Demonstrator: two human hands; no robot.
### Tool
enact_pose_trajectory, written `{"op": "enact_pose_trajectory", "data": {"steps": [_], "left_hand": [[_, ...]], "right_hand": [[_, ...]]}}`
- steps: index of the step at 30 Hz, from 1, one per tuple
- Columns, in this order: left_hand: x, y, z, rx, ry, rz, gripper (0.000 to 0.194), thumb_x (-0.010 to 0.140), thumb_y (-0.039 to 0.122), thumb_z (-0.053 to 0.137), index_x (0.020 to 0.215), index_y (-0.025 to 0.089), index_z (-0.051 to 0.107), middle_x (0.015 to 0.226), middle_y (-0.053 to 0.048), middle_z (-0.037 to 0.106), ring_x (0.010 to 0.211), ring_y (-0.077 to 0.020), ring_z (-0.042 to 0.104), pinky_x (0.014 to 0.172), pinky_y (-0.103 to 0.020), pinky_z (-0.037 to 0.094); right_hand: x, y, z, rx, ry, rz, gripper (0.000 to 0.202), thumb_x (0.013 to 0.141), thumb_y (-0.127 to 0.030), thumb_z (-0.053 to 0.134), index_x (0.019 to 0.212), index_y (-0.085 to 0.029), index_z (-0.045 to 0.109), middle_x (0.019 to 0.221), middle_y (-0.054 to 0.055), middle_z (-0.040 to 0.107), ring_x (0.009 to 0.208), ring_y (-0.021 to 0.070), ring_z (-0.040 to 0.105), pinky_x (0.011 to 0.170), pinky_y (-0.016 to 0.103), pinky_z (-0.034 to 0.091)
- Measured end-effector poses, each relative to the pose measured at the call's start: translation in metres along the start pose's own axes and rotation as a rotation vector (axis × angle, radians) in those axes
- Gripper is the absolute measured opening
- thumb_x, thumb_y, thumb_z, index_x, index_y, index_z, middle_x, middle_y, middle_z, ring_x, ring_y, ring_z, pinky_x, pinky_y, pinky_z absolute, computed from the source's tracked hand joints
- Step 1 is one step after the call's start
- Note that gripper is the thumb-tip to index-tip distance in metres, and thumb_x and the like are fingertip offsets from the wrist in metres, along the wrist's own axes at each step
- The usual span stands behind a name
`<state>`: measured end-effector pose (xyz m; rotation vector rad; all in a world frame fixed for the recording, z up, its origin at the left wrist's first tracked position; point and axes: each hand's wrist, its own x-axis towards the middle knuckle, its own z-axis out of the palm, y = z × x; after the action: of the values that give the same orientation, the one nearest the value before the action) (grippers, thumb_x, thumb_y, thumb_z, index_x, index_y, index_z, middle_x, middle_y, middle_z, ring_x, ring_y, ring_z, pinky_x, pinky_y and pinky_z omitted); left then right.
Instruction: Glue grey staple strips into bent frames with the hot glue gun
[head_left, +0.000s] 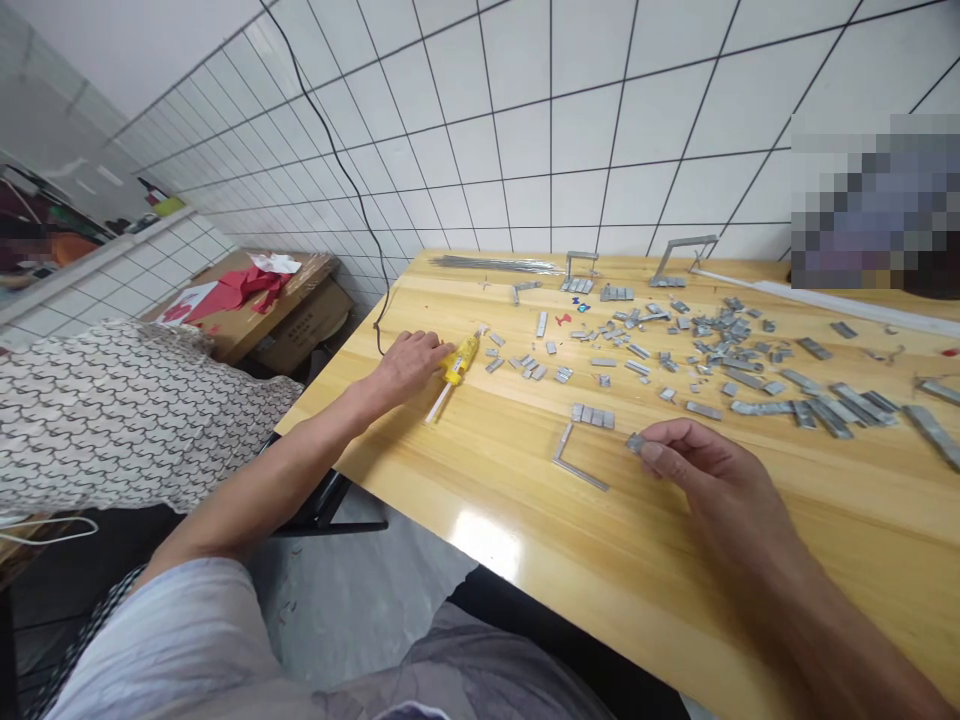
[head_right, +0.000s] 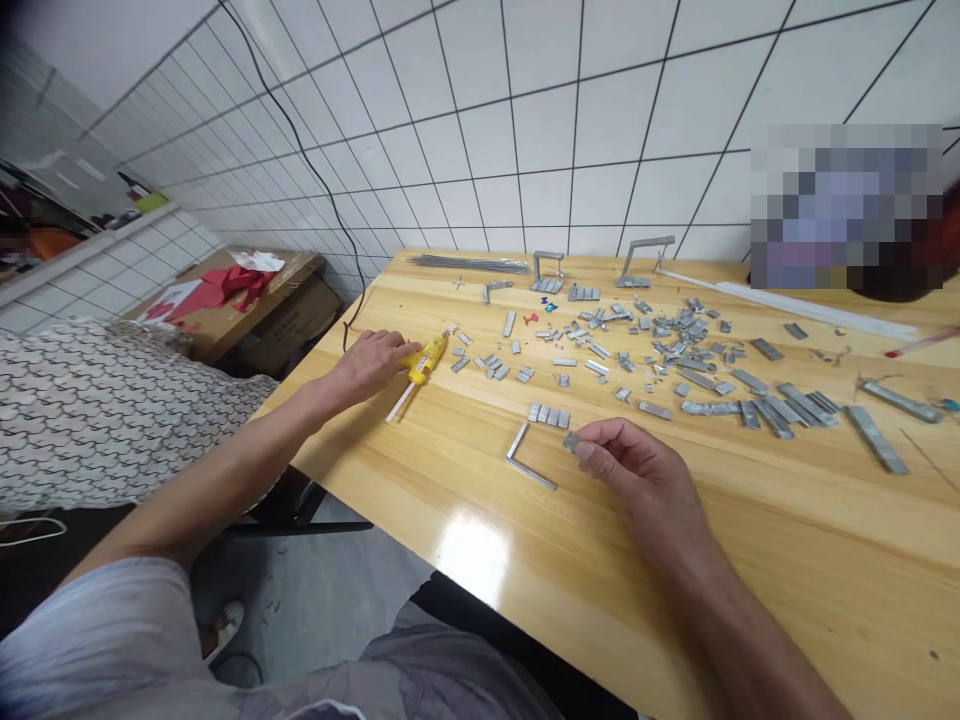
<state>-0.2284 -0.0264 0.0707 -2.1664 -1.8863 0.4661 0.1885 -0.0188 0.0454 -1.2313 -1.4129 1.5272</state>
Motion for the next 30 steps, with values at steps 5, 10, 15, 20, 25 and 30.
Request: {"op": "enact_pose_trajectory", "data": {"steps": [5, 10, 15, 20, 25, 30], "left_hand": [[0.001, -0.001, -0.007, 0.068, 0.027, -0.014, 0.042, 0.098, 0.008, 0.049, 0.134, 0.022, 0.064, 0.117, -0.015, 0.070, 0.106, -0.0303, 0.065, 0.087, -0.042, 0.043], [0.016, 0.006, -0.016, 0.143, 0.030, -0.013, 0.043, 0.091, -0.001, 0.049, 0.125, 0.018, 0.066, 0.111, -0.015, 0.069, 0.103, -0.0303, 0.065, 0.085, -0.042, 0.041], [0.025, 0.012, -0.022, 0.198, 0.014, 0.036, 0.036, 0.087, -0.001, 0.055, 0.117, 0.014, 0.068, 0.108, -0.017, 0.069, 0.102, -0.0308, 0.064, 0.084, -0.042, 0.040], [0.026, 0.016, -0.029, 0.241, -0.004, 0.087, 0.033, 0.085, -0.001, 0.060, 0.115, 0.012, 0.068, 0.109, -0.017, 0.069, 0.103, -0.0308, 0.062, 0.084, -0.041, 0.038], [0.024, 0.020, -0.034, 0.283, -0.021, 0.105, 0.031, 0.086, -0.001, 0.062, 0.113, 0.012, 0.068, 0.108, -0.016, 0.069, 0.101, -0.0287, 0.062, 0.083, -0.039, 0.036], [0.019, 0.024, -0.037, 0.306, -0.022, 0.118, 0.028, 0.089, 0.000, 0.058, 0.112, 0.012, 0.068, 0.107, -0.016, 0.069, 0.100, -0.0289, 0.063, 0.082, -0.039, 0.036]], "right_hand": [[-0.002, -0.001, 0.000, -0.005, 0.002, -0.005, 0.037, 0.068, -0.057, 0.089, 0.080, -0.024, 0.075, 0.076, 0.002, 0.069, 0.072, 0.0177, 0.058, 0.072, 0.032, 0.049], [-0.002, 0.000, -0.001, -0.003, 0.003, 0.005, 0.037, 0.068, -0.056, 0.089, 0.080, -0.024, 0.075, 0.076, 0.002, 0.069, 0.072, 0.0170, 0.058, 0.073, 0.031, 0.049], [-0.001, 0.002, -0.001, 0.001, -0.002, 0.006, 0.040, 0.067, -0.059, 0.090, 0.080, -0.024, 0.075, 0.077, 0.002, 0.070, 0.073, 0.0173, 0.059, 0.072, 0.031, 0.050], [-0.002, 0.002, -0.001, 0.020, -0.023, -0.014, 0.042, 0.066, -0.061, 0.090, 0.081, -0.024, 0.075, 0.077, 0.003, 0.071, 0.073, 0.0183, 0.060, 0.070, 0.032, 0.051], [-0.002, 0.002, -0.001, 0.031, -0.036, -0.024, 0.040, 0.068, -0.058, 0.090, 0.081, -0.024, 0.074, 0.076, 0.002, 0.070, 0.072, 0.0169, 0.061, 0.069, 0.030, 0.050], [0.000, 0.005, -0.001, 0.053, -0.049, -0.036, 0.041, 0.068, -0.059, 0.090, 0.082, -0.024, 0.075, 0.075, 0.001, 0.069, 0.070, 0.0156, 0.059, 0.068, 0.029, 0.049]]}}
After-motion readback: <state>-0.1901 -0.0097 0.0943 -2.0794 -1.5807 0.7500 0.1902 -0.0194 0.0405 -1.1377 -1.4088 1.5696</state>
